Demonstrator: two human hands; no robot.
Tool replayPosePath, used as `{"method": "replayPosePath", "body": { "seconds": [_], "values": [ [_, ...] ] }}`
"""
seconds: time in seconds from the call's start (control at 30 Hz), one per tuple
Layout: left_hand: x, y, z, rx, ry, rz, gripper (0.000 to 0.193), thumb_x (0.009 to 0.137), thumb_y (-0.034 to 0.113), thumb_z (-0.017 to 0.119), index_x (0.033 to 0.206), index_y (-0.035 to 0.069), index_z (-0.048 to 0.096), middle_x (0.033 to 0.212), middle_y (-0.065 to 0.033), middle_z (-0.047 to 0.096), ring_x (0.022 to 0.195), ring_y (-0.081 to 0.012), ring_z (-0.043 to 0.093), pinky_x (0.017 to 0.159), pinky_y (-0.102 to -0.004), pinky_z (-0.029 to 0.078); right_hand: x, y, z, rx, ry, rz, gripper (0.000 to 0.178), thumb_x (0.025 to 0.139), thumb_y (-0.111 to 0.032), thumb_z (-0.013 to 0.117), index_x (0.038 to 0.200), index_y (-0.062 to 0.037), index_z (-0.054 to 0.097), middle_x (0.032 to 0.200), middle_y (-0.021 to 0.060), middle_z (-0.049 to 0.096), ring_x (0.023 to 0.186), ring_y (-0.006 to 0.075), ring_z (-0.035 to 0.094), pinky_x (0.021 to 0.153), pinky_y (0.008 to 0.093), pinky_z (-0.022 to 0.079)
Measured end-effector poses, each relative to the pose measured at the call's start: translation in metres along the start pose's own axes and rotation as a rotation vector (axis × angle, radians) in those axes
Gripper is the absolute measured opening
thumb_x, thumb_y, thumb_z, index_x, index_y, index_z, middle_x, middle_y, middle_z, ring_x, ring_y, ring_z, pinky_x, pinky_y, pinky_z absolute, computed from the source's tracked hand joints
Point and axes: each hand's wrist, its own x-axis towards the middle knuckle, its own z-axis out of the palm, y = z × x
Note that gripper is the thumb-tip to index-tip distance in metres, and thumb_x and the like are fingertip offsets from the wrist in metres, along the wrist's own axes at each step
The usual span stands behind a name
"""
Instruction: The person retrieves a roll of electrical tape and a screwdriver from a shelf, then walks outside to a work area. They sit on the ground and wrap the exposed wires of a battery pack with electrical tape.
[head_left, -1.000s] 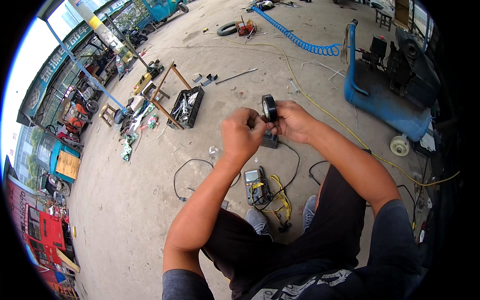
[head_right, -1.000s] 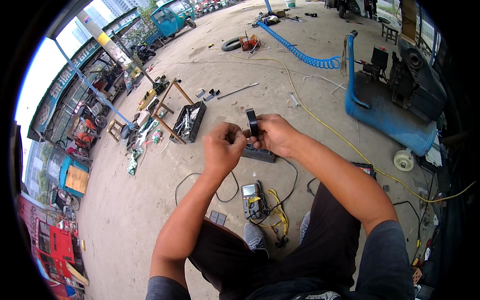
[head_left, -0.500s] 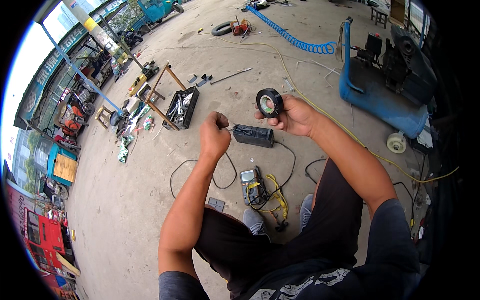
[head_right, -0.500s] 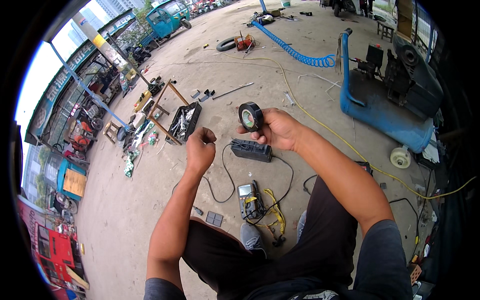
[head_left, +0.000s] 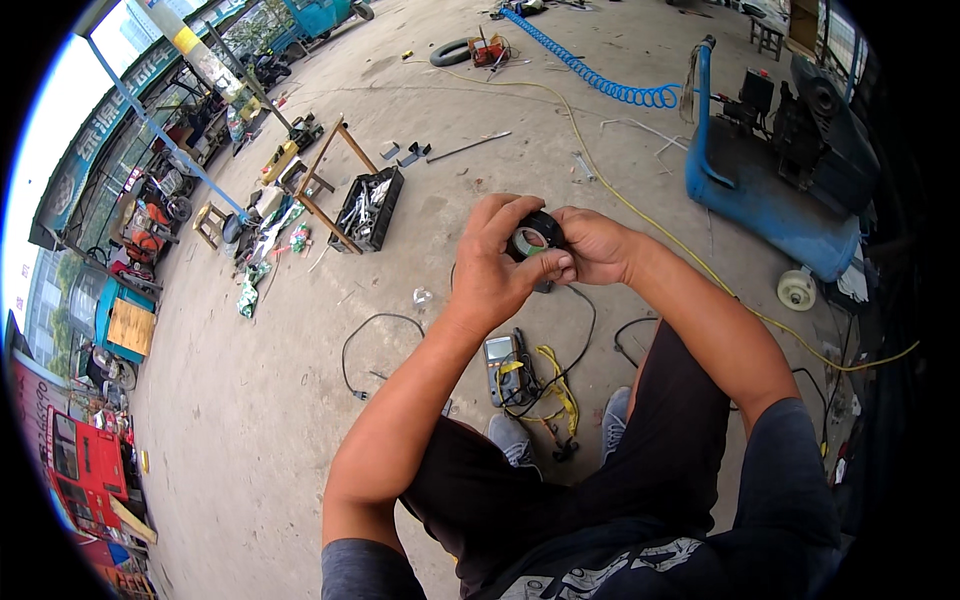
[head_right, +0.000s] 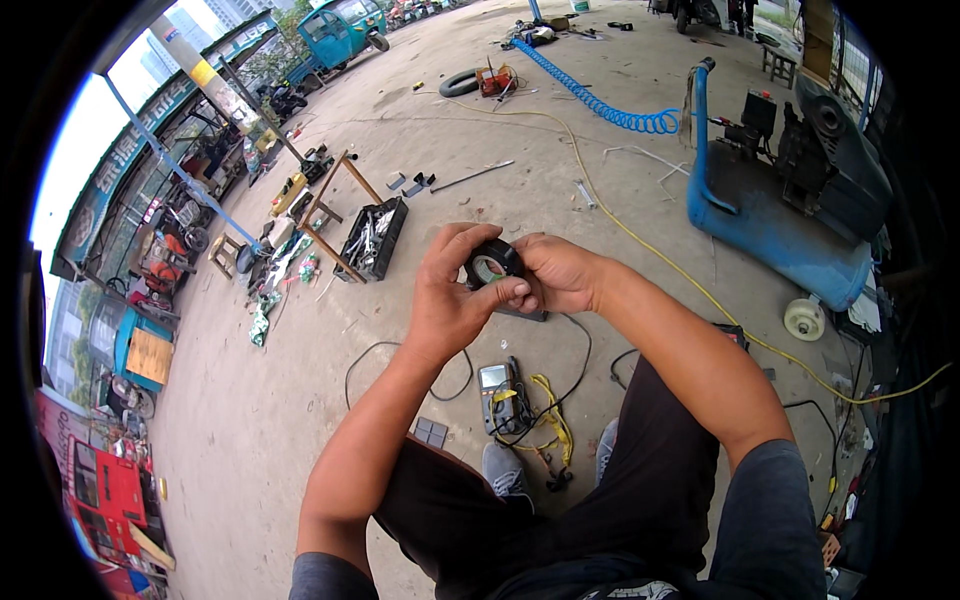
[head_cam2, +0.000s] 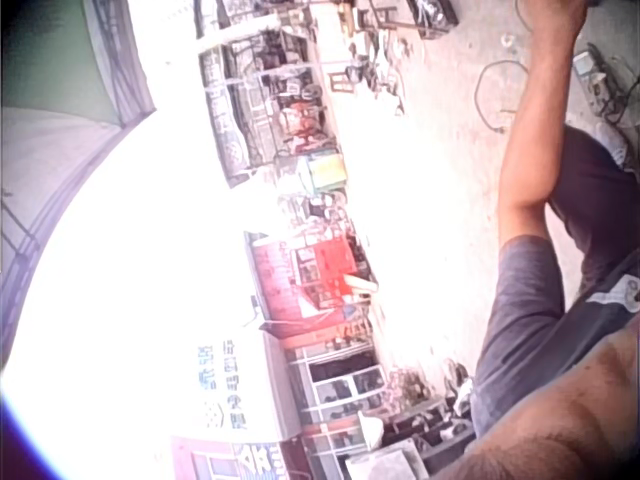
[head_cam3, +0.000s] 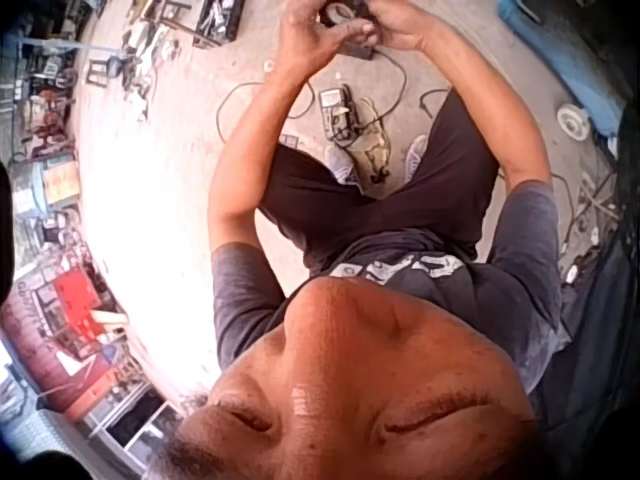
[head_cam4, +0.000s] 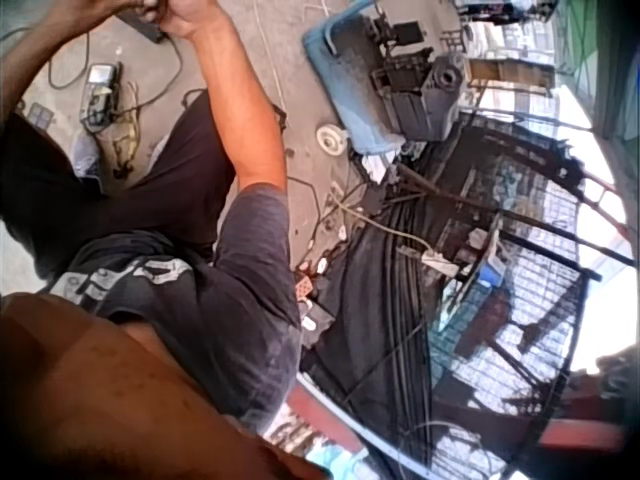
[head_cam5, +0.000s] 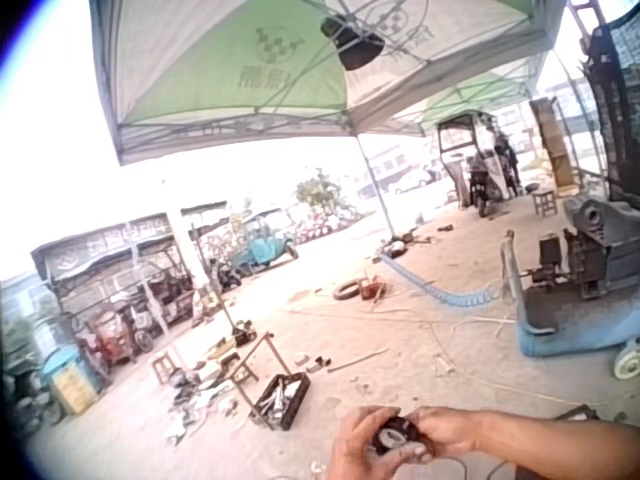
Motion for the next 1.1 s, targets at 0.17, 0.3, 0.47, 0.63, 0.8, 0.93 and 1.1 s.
{"method": "replayPosePath", "body": {
  "seconds": [0.17,0.3,0.47,0.63,0.8,0.93,1.1],
  "values": [
    [-0.002,-0.005,-0.003,-0.033,0.049,-0.124,0.02,0.087,0.012,0.069,0.101,-0.002,0.067,0.087,-0.0113,0.065,0.081,-0.0209,0.062,0.072,-0.0308,0.048,0.001,0.0,0.009,-0.104,0.07,0.081,0.017,0.096,-0.019,0.05,0.099,-0.0059,0.06,0.083,0.0085,0.065,0.059,0.0092,0.054,0.043,0.0202,0.037],
    [-0.005,-0.001,-0.005,-0.108,0.039,-0.209,0.02,0.098,0.013,0.056,0.104,-0.002,0.067,0.085,-0.0098,0.066,0.078,-0.0146,0.06,0.07,-0.0277,0.046,0.002,0.003,0.008,-0.095,0.05,0.092,0.02,0.097,-0.021,0.049,0.1,-0.005,0.061,0.089,0.0087,0.067,0.061,0.0089,0.055,0.046,0.0206,0.041],
    [-0.008,-0.017,-0.01,-0.234,0.014,-0.196,0.021,0.099,0.011,0.055,0.109,-0.004,0.066,0.094,-0.0098,0.07,0.087,-0.0143,0.062,0.081,-0.0282,0.049,-0.001,-0.002,0.015,-0.117,0.14,0.054,0.022,0.099,-0.022,0.049,0.103,-0.0041,0.062,0.087,0.0058,0.066,0.062,0.0102,0.057,0.049,0.0227,0.044],
    [-0.008,-0.018,-0.015,-0.421,-0.001,-0.244,0.023,0.098,0.009,0.055,0.113,-0.005,0.064,0.103,-0.0115,0.071,0.1,-0.0165,0.063,0.093,-0.0307,0.048,0.0,-0.002,0.011,-0.103,0.242,-0.023,0.022,0.098,-0.021,0.053,0.105,-0.0028,0.062,0.085,0.0048,0.064,0.065,0.0117,0.057,0.051,0.0228,0.043],
    [-0.008,-0.018,-0.012,-0.401,-0.012,-0.192,0.024,0.092,0.012,0.063,0.112,-0.003,0.065,0.107,-0.0121,0.068,0.099,-0.0192,0.063,0.09,-0.0313,0.049,0.0,-0.003,0.005,-0.111,0.262,-0.085,0.021,0.097,-0.019,0.056,0.109,-0.0022,0.061,0.087,0.0041,0.063,0.07,0.0121,0.058,0.053,0.0238,0.043],
    [-0.008,-0.012,-0.007,-0.243,-0.025,-0.119,0.034,0.086,0.02,0.073,0.111,0.0,0.065,0.115,-0.0139,0.063,0.105,-0.0224,0.062,0.09,-0.0327,0.049,0.001,-0.003,0.004,-0.133,0.267,-0.142,0.024,0.096,-0.02,0.058,0.112,-0.0018,0.06,0.091,0.0029,0.063,0.075,0.0116,0.06,0.053,0.0243,0.042],
    [-0.004,-0.02,-0.02,-0.459,-0.081,-0.25,0.028,0.093,0.012,0.064,0.115,-0.005,0.063,0.107,-0.0102,0.068,0.1,-0.0197,0.063,0.095,-0.0343,0.049,-0.001,-0.005,0.003,-0.146,0.217,-0.166,0.025,0.096,-0.02,0.059,0.113,-0.0022,0.062,0.087,0.0002,0.063,0.071,0.0097,0.059,0.053,0.0236,0.042]
  ]
}}
